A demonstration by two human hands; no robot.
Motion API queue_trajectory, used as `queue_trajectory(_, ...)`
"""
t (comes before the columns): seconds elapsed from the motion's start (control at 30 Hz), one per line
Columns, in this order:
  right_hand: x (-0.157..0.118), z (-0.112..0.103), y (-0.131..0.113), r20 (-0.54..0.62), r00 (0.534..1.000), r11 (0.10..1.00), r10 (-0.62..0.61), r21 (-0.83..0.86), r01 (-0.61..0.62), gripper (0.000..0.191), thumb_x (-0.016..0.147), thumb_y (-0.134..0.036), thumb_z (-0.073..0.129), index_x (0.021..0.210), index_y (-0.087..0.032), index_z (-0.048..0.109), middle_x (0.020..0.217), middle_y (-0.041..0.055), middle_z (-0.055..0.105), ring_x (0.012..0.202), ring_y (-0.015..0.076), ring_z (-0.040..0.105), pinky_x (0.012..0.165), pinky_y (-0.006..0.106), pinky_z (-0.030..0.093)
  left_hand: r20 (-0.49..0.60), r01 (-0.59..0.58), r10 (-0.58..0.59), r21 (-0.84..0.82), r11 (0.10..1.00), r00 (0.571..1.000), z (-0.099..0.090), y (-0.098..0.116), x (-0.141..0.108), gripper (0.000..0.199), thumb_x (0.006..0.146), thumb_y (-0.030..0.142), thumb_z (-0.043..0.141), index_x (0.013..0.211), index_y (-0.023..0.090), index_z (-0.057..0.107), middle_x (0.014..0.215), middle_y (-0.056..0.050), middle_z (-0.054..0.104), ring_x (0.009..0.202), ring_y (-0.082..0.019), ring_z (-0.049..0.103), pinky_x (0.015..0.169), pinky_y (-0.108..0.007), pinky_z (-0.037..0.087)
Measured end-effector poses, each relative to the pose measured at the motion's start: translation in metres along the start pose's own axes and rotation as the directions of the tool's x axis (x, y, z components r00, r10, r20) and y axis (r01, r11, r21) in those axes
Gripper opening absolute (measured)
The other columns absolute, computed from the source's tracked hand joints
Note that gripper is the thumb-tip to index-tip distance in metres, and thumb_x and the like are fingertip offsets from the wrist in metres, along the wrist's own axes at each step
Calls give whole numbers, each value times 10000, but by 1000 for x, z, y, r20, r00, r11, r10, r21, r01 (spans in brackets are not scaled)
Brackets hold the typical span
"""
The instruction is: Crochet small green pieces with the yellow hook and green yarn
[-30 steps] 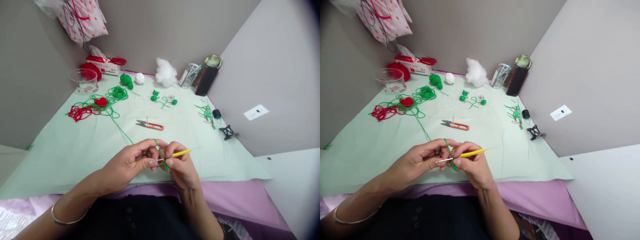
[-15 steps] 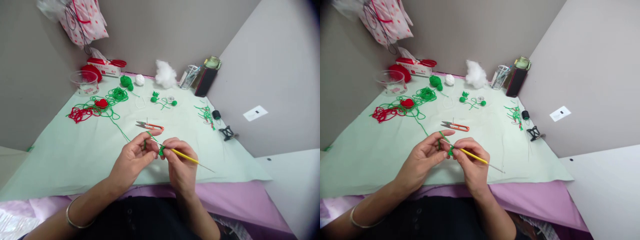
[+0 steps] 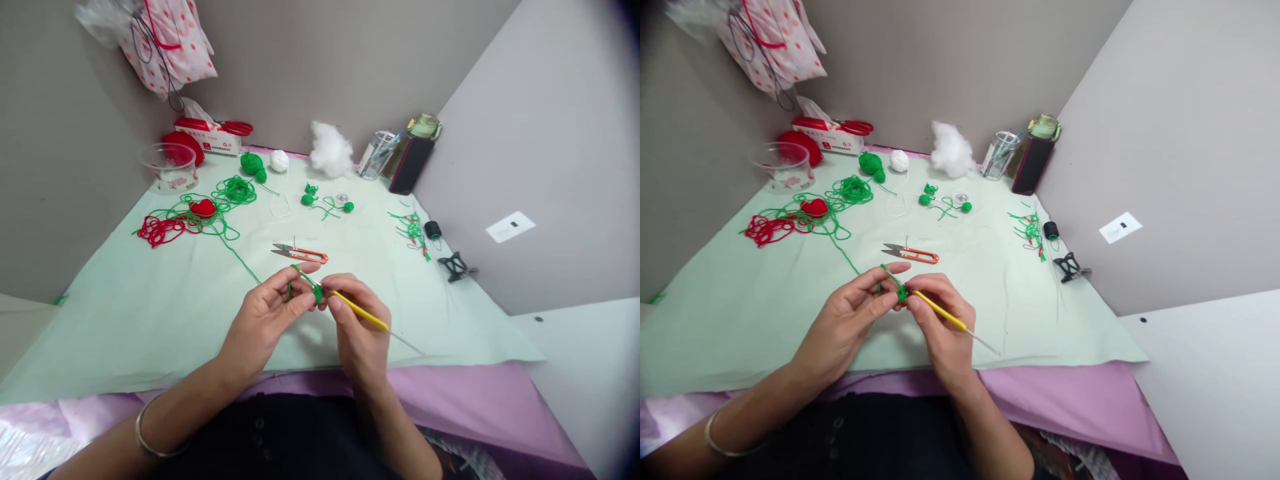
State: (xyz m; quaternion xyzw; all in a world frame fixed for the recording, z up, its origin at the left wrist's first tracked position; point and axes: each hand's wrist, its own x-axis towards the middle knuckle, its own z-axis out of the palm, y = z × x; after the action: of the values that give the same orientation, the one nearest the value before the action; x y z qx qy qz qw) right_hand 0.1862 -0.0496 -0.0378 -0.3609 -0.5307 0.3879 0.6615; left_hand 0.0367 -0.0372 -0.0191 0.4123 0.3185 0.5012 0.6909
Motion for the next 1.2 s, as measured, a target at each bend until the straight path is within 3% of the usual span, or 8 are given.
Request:
queue_trajectory(0.1, 1, -6, 4, 12, 999, 997, 52, 49, -53, 134, 947, -262, 783, 1066, -307, 824, 970, 12, 747, 764, 138, 701, 708, 289, 610, 1, 11, -11, -4, 1000, 1000, -1, 2, 0, 337, 926, 266, 808, 1262, 279, 792, 872, 20, 671, 868, -136, 634, 889, -262, 500)
queue_trajectory(0.3, 3, -8, 8, -10, 1000, 997, -28, 74, 29, 137, 995, -268, 723, 1055, -316, 838, 945, 17, 737, 760, 132, 671, 692, 287, 570, 8, 44, -45, 28, 999, 999, -4, 1, 1, 367, 898, 272, 828, 1263, 269, 796, 882, 1, 653, 902, -165, 617, 895, -285, 494)
queue_trajectory(0.47, 7, -7, -3, 91, 995, 999, -45, -18, 47, 152, 978, -219, 737, 1064, -288, 841, 1019, 43, 771, 852, 157, 713, 746, 302, 609, 30, 23, -24, 45, 999, 999, -7, 1, 3, 353, 915, 266, 810, 1266, 287, 792, 879, 6, 644, 893, -155, 595, 889, -268, 477)
queue_trajectory(0.6, 7, -10, -3, 71, 995, 996, -72, -46, 75, 150, 997, -229, 714, 1051, -280, 845, 1052, 53, 803, 850, 158, 733, 754, 307, 623, 40, 24, -26, 44, 999, 999, -7, 2, 4, 351, 908, 252, 815, 1255, 301, 797, 889, 15, 632, 894, -141, 590, 885, -256, 470)
queue_trajectory(0.87, 9, -12, -2, 43, 996, 985, 79, 149, -85, 187, 1061, -345, 619, 1011, -228, 757, 924, 35, 817, 700, 143, 757, 646, 280, 636, 30, 71, -73, 58, 996, 997, -8, 10, 6, 285, 899, 260, 816, 1183, 285, 816, 831, 28, 629, 838, -128, 580, 821, -243, 457)
queue_trajectory(0.93, 7, -12, -7, 35, 999, 998, 32, 57, -34, 202, 1088, -310, 560, 1032, -226, 736, 956, 39, 816, 723, 143, 766, 669, 288, 647, 17, 51, -52, 73, 996, 999, -9, 11, 6, 275, 899, 246, 813, 1173, 276, 818, 818, 29, 624, 823, -128, 571, 811, -242, 458)
queue_trajectory(1.03, 1, -14, -11, 86, 983, 959, -164, -221, 179, 225, 1098, -221, 508, 1139, -245, 728, 1009, 46, 808, 789, 148, 772, 724, 305, 657, -8, 16, -15, 98, 995, 1000, -8, 10, 5, 300, 895, 225, 822, 1190, 277, 810, 829, 29, 636, 832, -131, 580, 821, -242, 470)
queue_trajectory(1.2, -7, -15, -1, 356, 809, 554, -467, -596, 582, 380, 982, -93, 669, 1317, -259, 734, 1203, 113, 776, 1060, 229, 765, 815, 345, 669, -18, 136, -138, -103, 985, 990, -2, 7, 5, 405, 856, 255, 871, 1254, 263, 793, 844, 19, 677, 829, -122, 620, 833, -231, 500)
